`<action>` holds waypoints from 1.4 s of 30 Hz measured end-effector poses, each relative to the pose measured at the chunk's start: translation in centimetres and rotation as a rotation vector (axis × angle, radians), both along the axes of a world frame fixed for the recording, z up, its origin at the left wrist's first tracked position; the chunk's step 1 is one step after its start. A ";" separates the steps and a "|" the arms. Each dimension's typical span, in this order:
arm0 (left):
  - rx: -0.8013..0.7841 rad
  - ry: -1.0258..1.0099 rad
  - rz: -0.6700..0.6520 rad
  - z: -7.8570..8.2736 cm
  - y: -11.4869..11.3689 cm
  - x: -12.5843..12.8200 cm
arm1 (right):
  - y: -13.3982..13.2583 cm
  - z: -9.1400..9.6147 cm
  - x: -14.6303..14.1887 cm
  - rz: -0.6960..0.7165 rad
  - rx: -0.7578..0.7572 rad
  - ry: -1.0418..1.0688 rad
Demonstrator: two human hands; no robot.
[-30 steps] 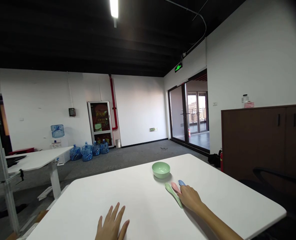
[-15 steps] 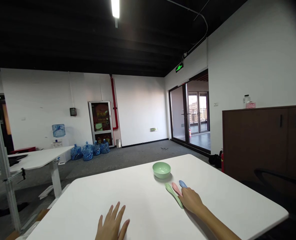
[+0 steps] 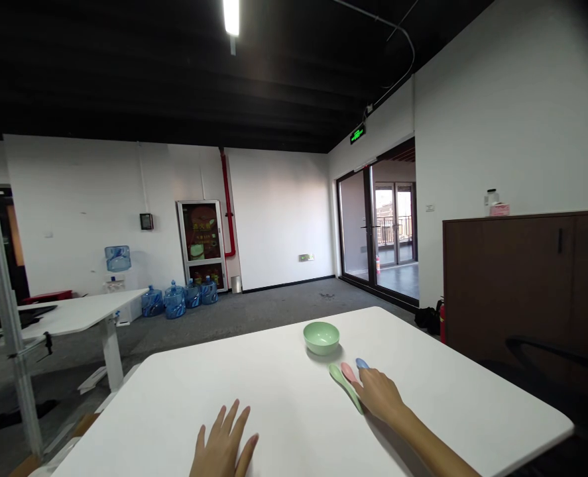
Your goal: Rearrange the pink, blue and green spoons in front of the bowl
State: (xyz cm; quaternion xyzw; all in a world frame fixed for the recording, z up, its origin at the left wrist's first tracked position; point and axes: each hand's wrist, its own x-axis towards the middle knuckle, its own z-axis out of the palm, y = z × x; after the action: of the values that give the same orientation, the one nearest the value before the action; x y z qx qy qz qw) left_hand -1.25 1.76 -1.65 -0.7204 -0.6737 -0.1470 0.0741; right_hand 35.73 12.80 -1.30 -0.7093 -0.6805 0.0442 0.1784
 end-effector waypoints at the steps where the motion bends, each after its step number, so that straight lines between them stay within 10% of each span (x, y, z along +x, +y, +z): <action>1: 0.001 -0.002 0.001 0.0 0.0 0.1 | 0.0 0.1 -0.2 0.008 0.018 -0.001; 28: -0.025 0.013 0.019 0.0 -0.2 -0.6 | -1.4 0.9 -9.8 0.161 -0.071 -0.068; 42: -0.035 0.003 0.021 -0.2 -0.2 -0.6 | -1.5 -0.5 -10.1 0.157 -0.087 -0.026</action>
State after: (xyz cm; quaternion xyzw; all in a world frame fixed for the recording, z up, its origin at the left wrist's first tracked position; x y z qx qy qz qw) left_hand -1.89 1.58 -1.85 -0.7146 -0.6837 -0.1334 0.0643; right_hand 25.65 11.25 -1.77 -0.6615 -0.7337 0.0783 0.1345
